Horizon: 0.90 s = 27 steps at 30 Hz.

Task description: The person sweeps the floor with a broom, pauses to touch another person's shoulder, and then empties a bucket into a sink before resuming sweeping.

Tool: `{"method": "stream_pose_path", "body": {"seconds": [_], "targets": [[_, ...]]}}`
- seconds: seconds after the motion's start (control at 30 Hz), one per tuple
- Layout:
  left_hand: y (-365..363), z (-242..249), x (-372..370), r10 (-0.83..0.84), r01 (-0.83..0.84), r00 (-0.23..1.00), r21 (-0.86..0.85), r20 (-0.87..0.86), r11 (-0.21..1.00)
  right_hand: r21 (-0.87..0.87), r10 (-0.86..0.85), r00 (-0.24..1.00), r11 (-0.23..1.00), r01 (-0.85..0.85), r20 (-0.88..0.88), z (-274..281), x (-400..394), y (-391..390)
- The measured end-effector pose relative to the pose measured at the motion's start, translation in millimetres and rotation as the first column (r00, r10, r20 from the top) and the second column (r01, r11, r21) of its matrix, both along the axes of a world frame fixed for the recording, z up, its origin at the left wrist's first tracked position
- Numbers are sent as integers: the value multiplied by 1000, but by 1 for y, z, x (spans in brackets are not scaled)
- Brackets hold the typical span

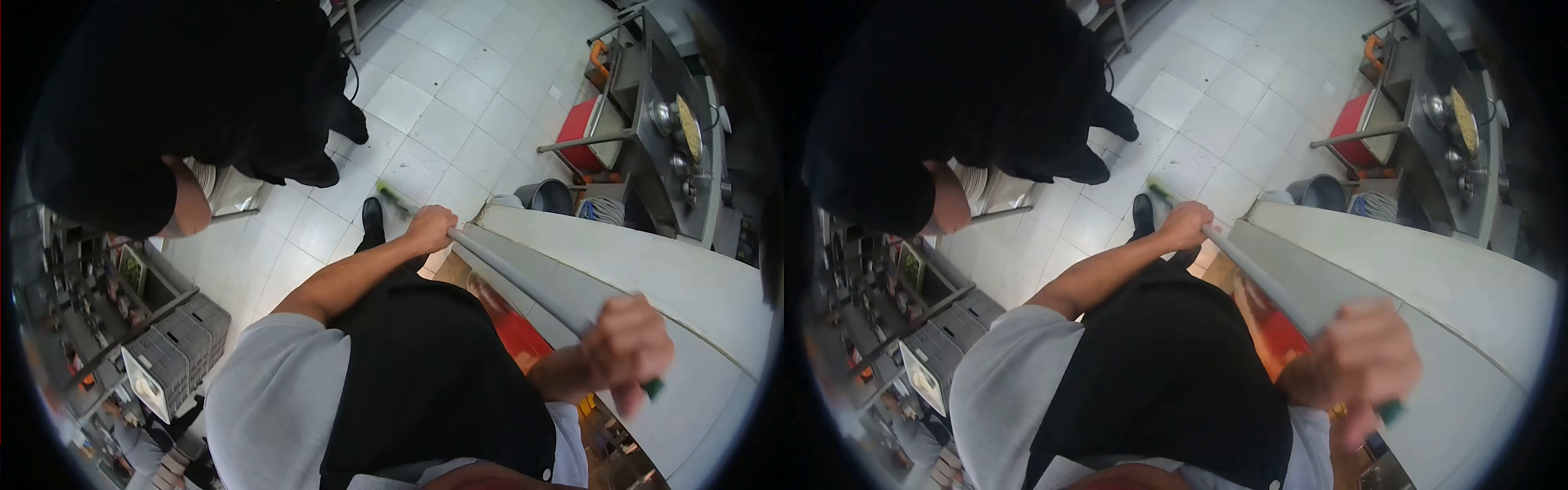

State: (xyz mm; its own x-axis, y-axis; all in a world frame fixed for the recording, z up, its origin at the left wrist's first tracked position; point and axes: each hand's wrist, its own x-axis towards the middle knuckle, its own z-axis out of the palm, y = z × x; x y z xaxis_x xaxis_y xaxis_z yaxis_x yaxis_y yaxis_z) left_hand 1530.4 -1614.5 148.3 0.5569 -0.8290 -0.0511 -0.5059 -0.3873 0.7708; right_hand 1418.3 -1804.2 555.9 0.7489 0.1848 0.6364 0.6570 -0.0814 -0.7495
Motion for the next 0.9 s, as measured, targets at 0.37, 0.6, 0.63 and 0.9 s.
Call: {"method": "stream_pose_path", "body": {"seconds": [0.37,0.6,0.63,0.9], "targets": [[-82,-53,150,229,-226,972,-58,48,972,-213,-340,863,937,277,-374,-44,54,55],[-68,-10,44,-312,310,950,-102,-1,945,-85,-143,939,989,122,-313,29,-33,-35],[-69,-11,34,-525,524,851,-28,-19,851,-87,-152,936,988,131,-317,27,-32,-37],[-151,-109,84,-188,183,982,195,4,963,-255,-472,754,881,398,-457,-54,12,1]]}}
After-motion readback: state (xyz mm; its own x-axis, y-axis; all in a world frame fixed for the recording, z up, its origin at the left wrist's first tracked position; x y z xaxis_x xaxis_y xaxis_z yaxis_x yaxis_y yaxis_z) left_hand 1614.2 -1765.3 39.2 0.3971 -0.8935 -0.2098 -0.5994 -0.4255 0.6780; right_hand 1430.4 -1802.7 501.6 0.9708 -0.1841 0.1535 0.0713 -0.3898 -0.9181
